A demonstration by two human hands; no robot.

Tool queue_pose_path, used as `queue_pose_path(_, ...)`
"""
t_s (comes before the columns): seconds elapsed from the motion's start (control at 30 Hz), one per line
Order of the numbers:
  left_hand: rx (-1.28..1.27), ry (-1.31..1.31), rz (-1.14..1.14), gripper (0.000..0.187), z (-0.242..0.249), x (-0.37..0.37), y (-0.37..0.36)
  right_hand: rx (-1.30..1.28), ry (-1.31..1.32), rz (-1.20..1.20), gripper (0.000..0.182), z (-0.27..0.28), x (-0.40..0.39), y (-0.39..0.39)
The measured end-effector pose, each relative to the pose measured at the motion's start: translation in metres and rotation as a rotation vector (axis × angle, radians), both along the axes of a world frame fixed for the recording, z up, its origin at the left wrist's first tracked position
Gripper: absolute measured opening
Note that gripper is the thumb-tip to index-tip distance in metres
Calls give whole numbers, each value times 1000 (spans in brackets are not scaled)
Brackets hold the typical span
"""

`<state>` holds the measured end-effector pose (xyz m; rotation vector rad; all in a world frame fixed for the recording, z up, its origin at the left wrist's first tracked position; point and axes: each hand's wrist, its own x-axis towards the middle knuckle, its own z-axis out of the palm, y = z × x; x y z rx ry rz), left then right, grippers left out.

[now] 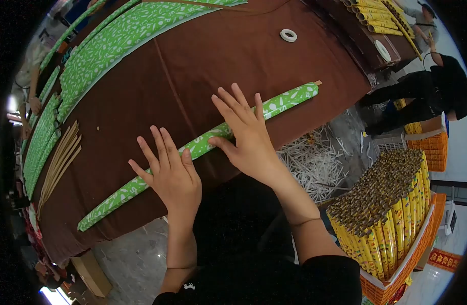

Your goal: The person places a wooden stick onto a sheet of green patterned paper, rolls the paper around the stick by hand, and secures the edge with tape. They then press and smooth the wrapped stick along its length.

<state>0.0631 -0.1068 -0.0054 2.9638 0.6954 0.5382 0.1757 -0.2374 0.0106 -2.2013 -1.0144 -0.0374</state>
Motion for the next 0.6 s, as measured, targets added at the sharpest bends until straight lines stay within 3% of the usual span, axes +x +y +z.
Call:
queue_pose_path(0.2,9,-11,4,51,-2,1,0,141,78,-18,68,6,-5,1)
queue_pose_path(0.4,11,-6,-4,52,-2,0,1,15,-40,-100,67,-1,-9,0)
queue_pose_path(0.6,-44,-36,-15,52,0,1,0,151,-4,-88,63,5,-26,11)
